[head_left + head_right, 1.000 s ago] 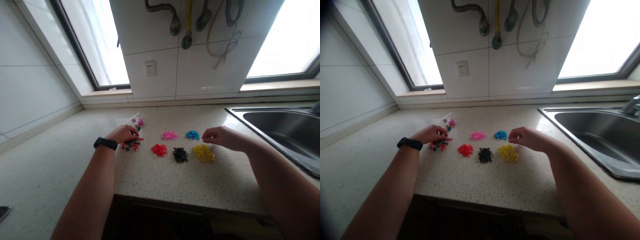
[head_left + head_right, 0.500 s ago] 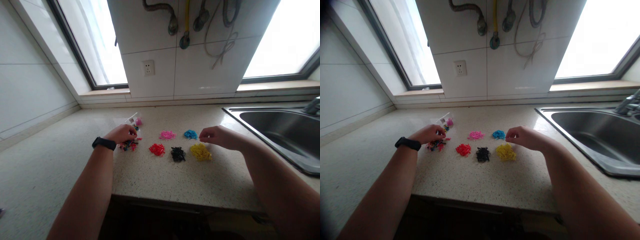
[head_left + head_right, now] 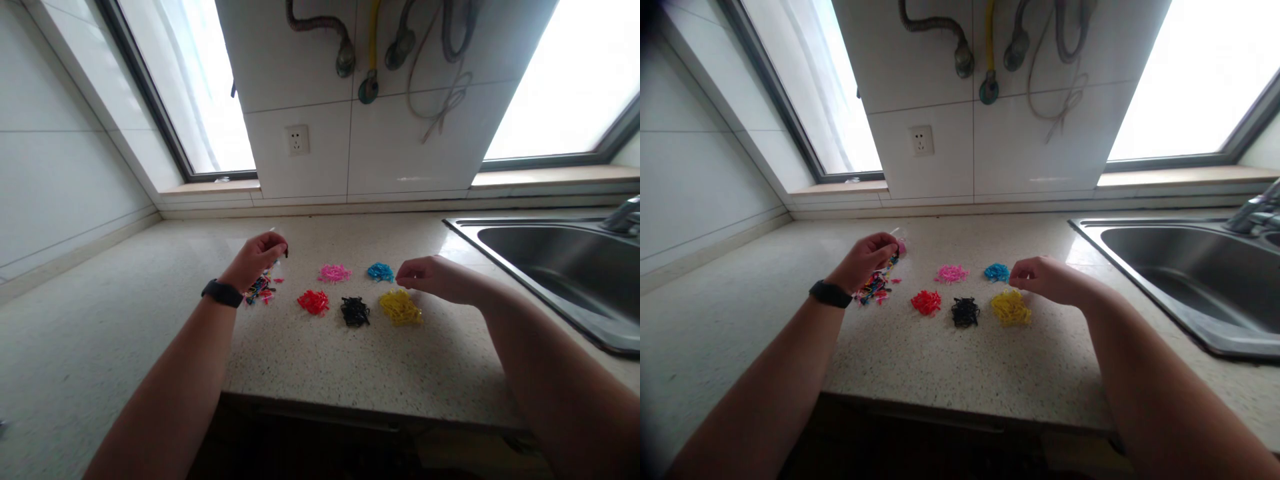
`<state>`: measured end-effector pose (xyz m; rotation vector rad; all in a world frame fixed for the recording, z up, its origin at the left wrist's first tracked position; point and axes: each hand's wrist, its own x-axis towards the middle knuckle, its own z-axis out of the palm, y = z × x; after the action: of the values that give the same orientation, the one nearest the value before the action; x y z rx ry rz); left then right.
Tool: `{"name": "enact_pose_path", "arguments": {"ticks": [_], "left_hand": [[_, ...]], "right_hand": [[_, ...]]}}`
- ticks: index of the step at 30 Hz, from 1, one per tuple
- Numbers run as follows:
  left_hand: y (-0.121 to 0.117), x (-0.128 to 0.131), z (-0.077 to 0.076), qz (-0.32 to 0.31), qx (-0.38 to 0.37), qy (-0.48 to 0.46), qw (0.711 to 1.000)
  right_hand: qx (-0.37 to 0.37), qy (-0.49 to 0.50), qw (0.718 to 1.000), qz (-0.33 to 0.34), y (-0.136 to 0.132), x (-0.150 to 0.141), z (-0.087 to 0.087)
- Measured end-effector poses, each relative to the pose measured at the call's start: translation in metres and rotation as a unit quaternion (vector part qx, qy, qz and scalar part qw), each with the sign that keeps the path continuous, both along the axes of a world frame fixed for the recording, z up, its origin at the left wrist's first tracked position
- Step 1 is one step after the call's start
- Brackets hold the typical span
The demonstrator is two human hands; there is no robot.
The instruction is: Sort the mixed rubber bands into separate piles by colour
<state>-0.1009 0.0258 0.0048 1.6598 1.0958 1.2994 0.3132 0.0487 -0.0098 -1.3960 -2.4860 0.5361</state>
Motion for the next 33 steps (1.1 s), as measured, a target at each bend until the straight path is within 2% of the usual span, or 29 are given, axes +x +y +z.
{"name": "enact_pose_path", "arguments": {"ticks": [4, 13, 22, 33], "left_hand": [[-0.007, 0.020, 0.002, -0.033, -0.015, -0.116, 0.993], [-0.020, 0.034, 0.005, -0.100, -0.009, -0.183, 0.978], [-0.031, 0.046, 0.008, -0.157, -0.012, -0.178, 0.971], [-0.039, 0.049, 0.011, -0.147, -0.004, -0.150, 0.978]], "right_hand": [[0.002, 0.003, 1.000, -0.001, -0.002, -0.002, 0.002], [0.007, 0.005, 1.000, -0.005, -0.003, -0.002, 0.002], [0.036, 0.000, 0.999, -0.010, -0.004, -0.003, 0.003], [0.032, -0.012, 0.999, -0.016, -0.007, -0.007, 0.007]]}}
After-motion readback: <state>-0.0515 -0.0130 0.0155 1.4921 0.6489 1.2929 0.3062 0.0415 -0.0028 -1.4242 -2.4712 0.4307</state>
